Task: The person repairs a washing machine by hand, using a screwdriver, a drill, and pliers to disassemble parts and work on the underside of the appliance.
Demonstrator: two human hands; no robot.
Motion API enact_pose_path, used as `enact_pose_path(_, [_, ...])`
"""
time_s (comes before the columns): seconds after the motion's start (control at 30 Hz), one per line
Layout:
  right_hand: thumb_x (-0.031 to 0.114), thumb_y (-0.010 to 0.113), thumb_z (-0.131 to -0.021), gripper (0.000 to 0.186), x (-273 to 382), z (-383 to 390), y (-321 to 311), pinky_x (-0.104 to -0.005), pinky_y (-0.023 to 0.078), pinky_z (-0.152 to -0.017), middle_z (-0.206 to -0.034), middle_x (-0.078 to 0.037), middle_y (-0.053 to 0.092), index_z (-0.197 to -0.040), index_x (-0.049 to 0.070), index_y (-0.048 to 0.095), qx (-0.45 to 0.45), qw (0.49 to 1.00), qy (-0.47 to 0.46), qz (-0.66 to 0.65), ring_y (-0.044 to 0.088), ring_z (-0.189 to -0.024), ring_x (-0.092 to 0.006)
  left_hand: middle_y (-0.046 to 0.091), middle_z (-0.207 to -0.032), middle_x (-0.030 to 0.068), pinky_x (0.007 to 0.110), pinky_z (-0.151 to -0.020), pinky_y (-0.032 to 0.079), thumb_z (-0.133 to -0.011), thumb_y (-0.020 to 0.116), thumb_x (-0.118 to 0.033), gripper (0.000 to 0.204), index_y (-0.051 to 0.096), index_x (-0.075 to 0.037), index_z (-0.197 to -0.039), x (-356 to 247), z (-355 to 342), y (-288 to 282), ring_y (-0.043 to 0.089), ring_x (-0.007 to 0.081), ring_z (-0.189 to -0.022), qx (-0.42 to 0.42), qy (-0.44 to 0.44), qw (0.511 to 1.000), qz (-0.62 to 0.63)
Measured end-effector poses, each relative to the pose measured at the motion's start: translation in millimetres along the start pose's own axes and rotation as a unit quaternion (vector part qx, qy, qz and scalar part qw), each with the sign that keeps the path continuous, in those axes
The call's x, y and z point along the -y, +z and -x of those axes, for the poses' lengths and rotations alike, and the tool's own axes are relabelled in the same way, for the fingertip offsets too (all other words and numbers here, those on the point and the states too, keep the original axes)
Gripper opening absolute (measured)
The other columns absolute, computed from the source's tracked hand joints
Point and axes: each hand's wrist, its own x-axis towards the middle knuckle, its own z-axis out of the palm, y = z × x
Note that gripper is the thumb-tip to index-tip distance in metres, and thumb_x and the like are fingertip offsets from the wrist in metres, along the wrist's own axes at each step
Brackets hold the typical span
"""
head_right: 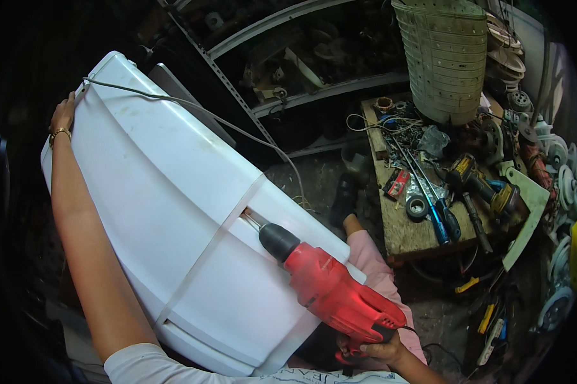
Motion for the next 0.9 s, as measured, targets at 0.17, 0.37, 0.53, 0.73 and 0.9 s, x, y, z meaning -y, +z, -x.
enact_pose_path(0.17, [0.008, 0.066, -0.078, 0.055, -2.1, 0.9, -5.3, -0.0370, 0.051, -0.076, -0.102, -0.020, 0.061, -0.126, -0.006, 0.043, -0.012, 1.000, 0.005, -0.026, 0.062, -0.089, -0.0261, 0.052, -0.137, 0.0123, 0.062, -0.109, 0.012, -0.088, 0.026, -0.063, 0.068, 0.053, -0.019, -0.134, 5.3, 1.1, 1.0, 0.042, 0.0381, -0.130, -0.011, 0.013, 1.000, 0.011])
enact_pose_path(0.37, [0.007, 0.066, -0.079, 0.056, -3.0, -1.8, -9.8, -0.0369, 0.051, -0.075, -0.102, -0.019, 0.061, -0.129, -0.006, 0.042, 0.023, 0.999, 0.006, -0.038, 0.062, -0.089, -0.0265, 0.051, -0.137, 0.0131, 0.062, -0.109, 0.010, -0.088, 0.025, -0.063, 0.070, 0.052, -0.019, -0.134, 10.3, -2.1, 5.1, 0.041, 0.0386, -0.131, -0.029, 0.018, 0.999, 0.017])
enact_pose_path(0.53, [0.011, 0.068, -0.075, 0.058, 2.0, 0.4, -3.6, -0.0408, 0.051, -0.075, -0.098, -0.020, 0.061, -0.125, -0.006, 0.043, -0.010, 0.999, 0.027, -0.018, 0.061, -0.087, -0.0304, 0.051, -0.137, 0.0129, 0.062, -0.109, 0.010, -0.088, 0.025, -0.063, 0.070, 0.052, -0.019, -0.135, 9.9, 0.1, 6.4, 0.041, 0.0382, -0.131, -0.042, 0.011, 0.999, 0.019])
enact_pose_path(0.73, [0.007, 0.066, -0.078, 0.060, 4.9, -1.8, -2.3, -0.0368, 0.051, -0.074, -0.103, -0.019, 0.061, -0.131, -0.004, 0.040, 0.016, 0.999, 0.011, -0.038, 0.061, -0.088, -0.0262, 0.052, -0.136, 0.0131, 0.060, -0.109, 0.010, -0.088, 0.025, -0.061, 0.068, 0.052, -0.020, -0.135, 7.4, 3.6, 4.5, 0.042, 0.0375, -0.131, -0.042, 0.006, 0.999, 0.015])
enact_pose_path(0.9, [0.009, 0.067, -0.077, 0.059, 4.3, -3.0, -2.4, -0.0414, 0.052, -0.072, -0.097, -0.020, 0.061, -0.128, -0.007, 0.040, 0.012, 0.999, 0.002, -0.034, 0.061, -0.086, -0.0316, 0.053, -0.136, 0.0135, 0.060, -0.109, 0.009, -0.088, 0.024, -0.059, 0.068, 0.052, -0.020, -0.135, 6.3, 5.9, 4.5, 0.042, 0.0379, -0.130, -0.046, 0.010, 0.999, 0.010])
